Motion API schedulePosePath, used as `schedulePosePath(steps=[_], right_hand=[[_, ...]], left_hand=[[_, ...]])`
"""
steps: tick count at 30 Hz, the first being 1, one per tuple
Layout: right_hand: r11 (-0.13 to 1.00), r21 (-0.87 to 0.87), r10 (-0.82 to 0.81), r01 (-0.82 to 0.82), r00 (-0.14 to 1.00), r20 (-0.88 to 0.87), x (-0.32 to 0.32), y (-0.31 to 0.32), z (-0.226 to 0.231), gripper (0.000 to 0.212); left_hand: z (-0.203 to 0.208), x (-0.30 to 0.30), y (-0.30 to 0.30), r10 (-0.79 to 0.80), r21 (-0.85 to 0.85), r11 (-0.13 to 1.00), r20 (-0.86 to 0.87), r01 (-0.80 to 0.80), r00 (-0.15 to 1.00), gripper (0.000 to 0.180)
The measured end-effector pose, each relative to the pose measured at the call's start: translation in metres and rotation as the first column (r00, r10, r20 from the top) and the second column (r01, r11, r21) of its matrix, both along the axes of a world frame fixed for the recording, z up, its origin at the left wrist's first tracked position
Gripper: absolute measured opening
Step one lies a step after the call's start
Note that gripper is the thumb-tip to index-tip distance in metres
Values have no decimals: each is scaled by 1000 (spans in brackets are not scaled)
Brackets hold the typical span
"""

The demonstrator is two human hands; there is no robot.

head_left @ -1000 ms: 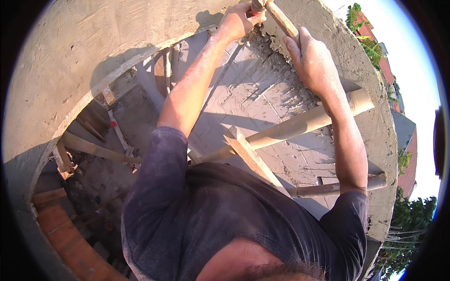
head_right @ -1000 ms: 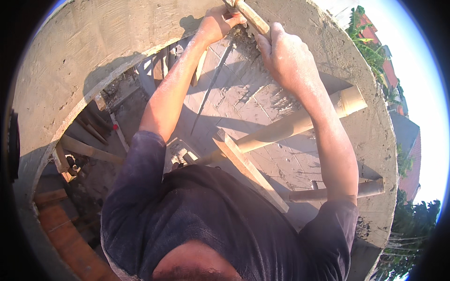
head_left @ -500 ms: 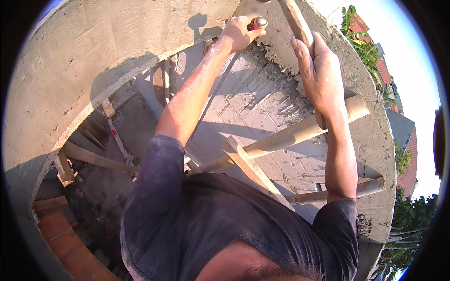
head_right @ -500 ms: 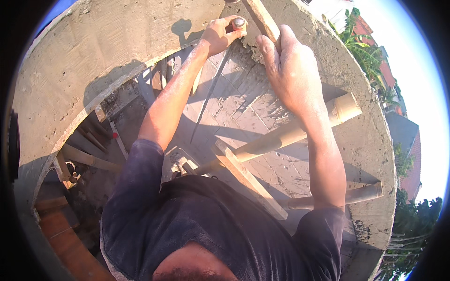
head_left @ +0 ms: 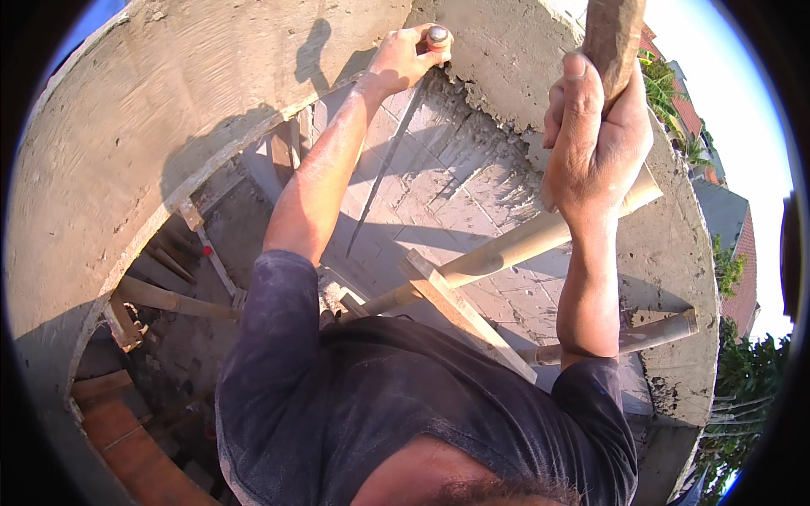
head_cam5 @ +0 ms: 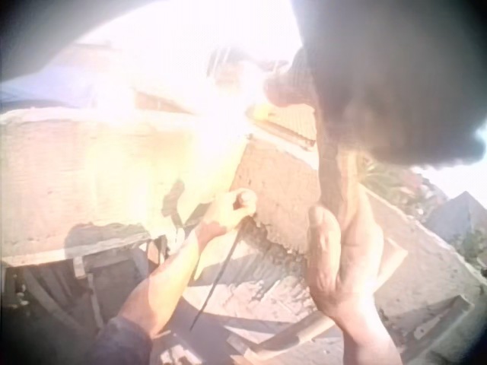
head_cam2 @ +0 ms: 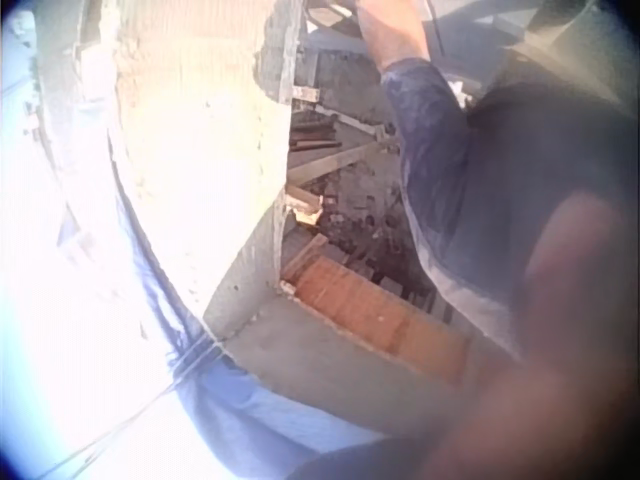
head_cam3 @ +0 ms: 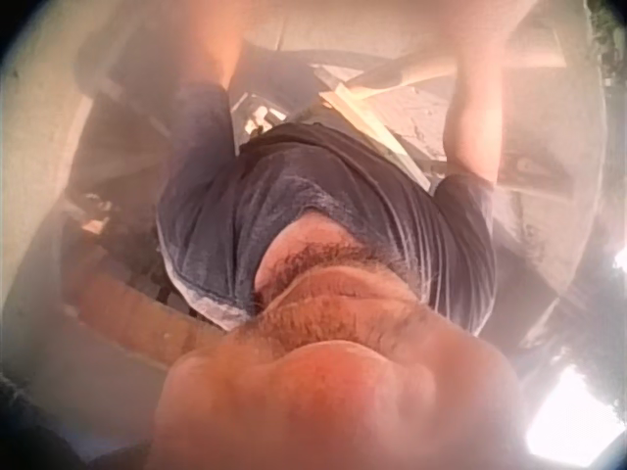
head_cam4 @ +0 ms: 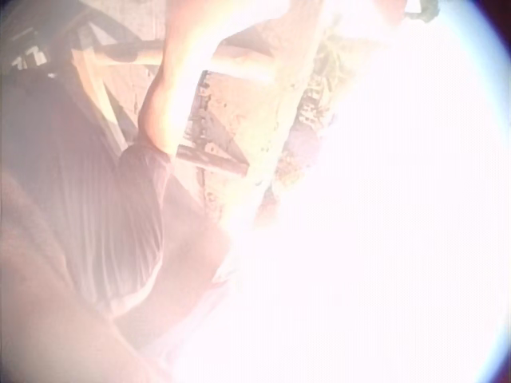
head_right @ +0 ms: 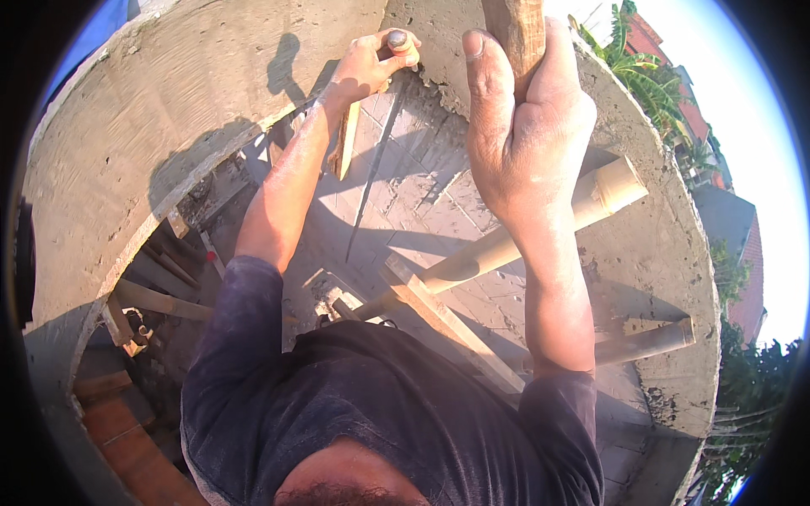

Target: The person uses a hammer and a chisel to chip away pieces of concrete from the corner of a wall at a construction site.

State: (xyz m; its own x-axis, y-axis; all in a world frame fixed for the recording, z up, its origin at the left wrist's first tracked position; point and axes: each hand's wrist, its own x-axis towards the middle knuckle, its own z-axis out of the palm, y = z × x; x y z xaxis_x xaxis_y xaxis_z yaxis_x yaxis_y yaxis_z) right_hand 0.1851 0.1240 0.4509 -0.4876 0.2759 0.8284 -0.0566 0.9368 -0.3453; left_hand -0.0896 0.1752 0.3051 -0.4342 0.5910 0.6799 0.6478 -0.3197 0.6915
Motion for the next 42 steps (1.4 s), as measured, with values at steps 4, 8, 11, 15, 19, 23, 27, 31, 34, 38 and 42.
schedulePosePath(steps=[4, 8, 11, 15, 19, 23, 27, 31, 34, 38, 42], right_hand=[[980, 51, -200, 193, 957, 212, -16, 32, -42, 27], [934, 245, -345, 258, 828, 443, -16, 48, -38, 26], [983, -156, -64, 99, 974, 219, -2, -5, -14, 24], [997, -8, -71, 71, 996, 48, -12, 28, -42, 27], [959, -174, -102, 222, 849, 519, -10, 57, -51, 37], [853, -511, 91, 105, 934, 344, 61, 11, -93, 28], [611, -789, 203, 60, 952, 229, 117, -21, -153, 23], [567, -762, 118, 312, 885, 450, 169, -25, -194, 26], [601, -660, -6, 451, 828, 561, 205, -38, -221, 28], [549, -675, -133, 493, 848, 512, 229, -47, -261, 27], [407, -833, -92, 375, 924, 371, 224, -52, -263, 25]], left_hand=[[-1, 0, 14, -22, 36, 999, -77, 25, 997, 28], [10, 18, 12, 71, -31, 997, -62, -73, 996, 39], [6, 5, 6, -49, -27, 998, -41, 48, 998, 34], [12, 8, 7, -1, 37, 999, -107, 5, 994, 33], [7, 21, 0, 20, 44, 999, -62, -18, 998, 35], [4, 37, 22, 111, 133, 987, -115, -95, 987, 38], [20, 48, 24, 354, 39, 935, -49, -352, 934, 36], [31, 32, 31, 263, 10, 959, 331, -282, 906, 24], [-7, 9, 12, -288, 440, 897, 659, -46, 695, 23], [-72, 75, -24, -230, 438, 893, 643, -103, 731, 34], [-114, 84, -47, -201, 302, 930, 897, -212, 394, 27]])
